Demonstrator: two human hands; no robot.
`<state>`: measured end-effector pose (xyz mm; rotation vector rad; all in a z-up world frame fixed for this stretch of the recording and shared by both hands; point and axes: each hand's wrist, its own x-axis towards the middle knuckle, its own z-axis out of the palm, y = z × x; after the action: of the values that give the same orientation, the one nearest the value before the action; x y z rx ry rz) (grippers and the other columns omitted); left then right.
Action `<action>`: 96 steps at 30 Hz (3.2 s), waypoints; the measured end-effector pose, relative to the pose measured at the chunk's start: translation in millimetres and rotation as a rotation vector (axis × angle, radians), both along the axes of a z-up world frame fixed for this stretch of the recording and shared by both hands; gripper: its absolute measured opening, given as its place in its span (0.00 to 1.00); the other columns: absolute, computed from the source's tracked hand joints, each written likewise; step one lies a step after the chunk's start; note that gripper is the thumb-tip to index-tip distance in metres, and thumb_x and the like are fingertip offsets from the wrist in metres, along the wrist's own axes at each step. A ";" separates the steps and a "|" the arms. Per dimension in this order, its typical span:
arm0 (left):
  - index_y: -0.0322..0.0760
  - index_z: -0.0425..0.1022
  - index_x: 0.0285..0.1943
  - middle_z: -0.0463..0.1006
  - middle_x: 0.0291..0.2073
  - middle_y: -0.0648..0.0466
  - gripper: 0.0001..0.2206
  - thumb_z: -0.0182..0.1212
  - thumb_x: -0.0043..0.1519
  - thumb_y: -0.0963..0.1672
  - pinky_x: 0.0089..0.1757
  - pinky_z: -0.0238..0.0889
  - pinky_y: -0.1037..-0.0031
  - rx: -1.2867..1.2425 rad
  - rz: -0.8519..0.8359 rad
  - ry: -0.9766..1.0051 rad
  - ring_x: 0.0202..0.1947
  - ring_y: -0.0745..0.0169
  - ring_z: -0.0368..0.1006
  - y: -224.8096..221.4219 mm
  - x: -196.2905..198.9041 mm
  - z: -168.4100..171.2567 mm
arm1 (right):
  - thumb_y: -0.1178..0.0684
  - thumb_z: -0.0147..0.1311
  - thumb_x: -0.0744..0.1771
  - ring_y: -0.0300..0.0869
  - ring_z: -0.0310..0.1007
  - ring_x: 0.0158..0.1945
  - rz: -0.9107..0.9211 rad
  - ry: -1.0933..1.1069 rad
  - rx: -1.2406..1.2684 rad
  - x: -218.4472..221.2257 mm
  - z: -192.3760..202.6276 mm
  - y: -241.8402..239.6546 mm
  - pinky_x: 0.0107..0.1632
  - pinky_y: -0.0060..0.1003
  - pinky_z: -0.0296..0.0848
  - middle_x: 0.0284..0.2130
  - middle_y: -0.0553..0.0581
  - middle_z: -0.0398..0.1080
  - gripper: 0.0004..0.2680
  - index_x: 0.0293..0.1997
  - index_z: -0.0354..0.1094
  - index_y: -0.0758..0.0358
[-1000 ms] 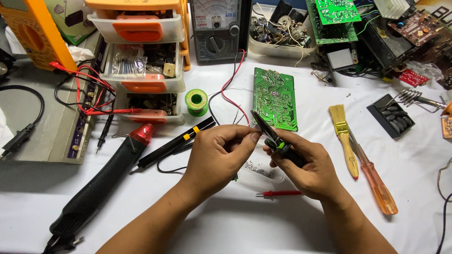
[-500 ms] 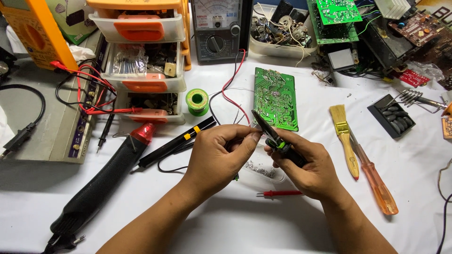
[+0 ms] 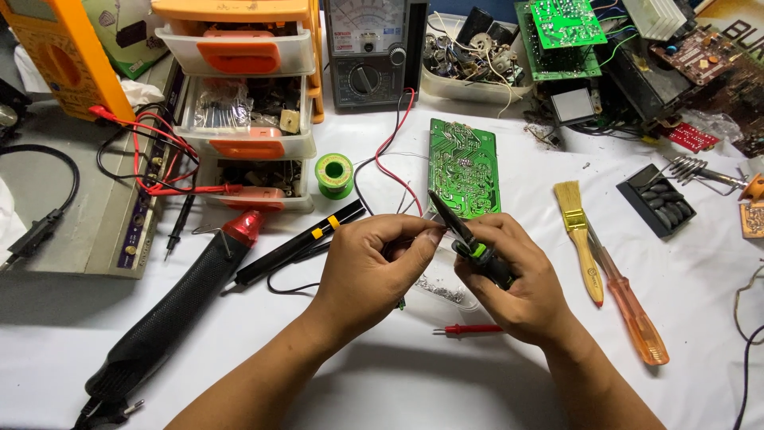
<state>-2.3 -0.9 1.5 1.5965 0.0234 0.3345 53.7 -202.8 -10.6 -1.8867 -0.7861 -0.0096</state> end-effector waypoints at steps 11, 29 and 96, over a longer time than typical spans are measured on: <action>0.32 0.86 0.40 0.68 0.10 0.52 0.07 0.65 0.58 0.40 0.24 0.61 0.79 -0.014 -0.042 0.000 0.20 0.73 0.64 -2.8 -1.9 -1.9 | 0.58 0.62 0.62 0.42 0.68 0.26 -0.099 0.213 -0.140 -5.6 -4.5 -1.4 0.35 0.41 0.72 0.23 0.55 0.72 0.12 0.50 0.72 0.57; 0.38 0.86 0.40 0.65 0.10 0.54 0.05 0.66 0.58 0.42 0.25 0.62 0.77 0.065 -0.028 -0.022 0.18 0.71 0.64 -3.1 4.4 -10.6 | 0.58 0.57 0.65 0.38 0.64 0.20 -0.168 0.193 -0.107 -10.6 -5.2 4.8 0.29 0.35 0.70 0.18 0.53 0.70 0.08 0.46 0.74 0.50; 0.50 0.70 0.59 0.84 0.28 0.58 0.15 0.53 0.64 0.41 0.25 0.59 0.78 0.125 -0.202 0.155 0.17 0.74 0.60 20.3 9.9 6.0 | 0.52 0.70 0.60 0.34 0.64 0.32 -0.364 0.415 -0.112 -21.7 41.2 -13.3 0.41 0.25 0.64 0.29 0.47 0.70 0.12 0.46 0.77 0.57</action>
<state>7.6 19.5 7.4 1.7297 -0.0409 0.0556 32.0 -216.1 30.6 -2.0225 -0.1611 0.1956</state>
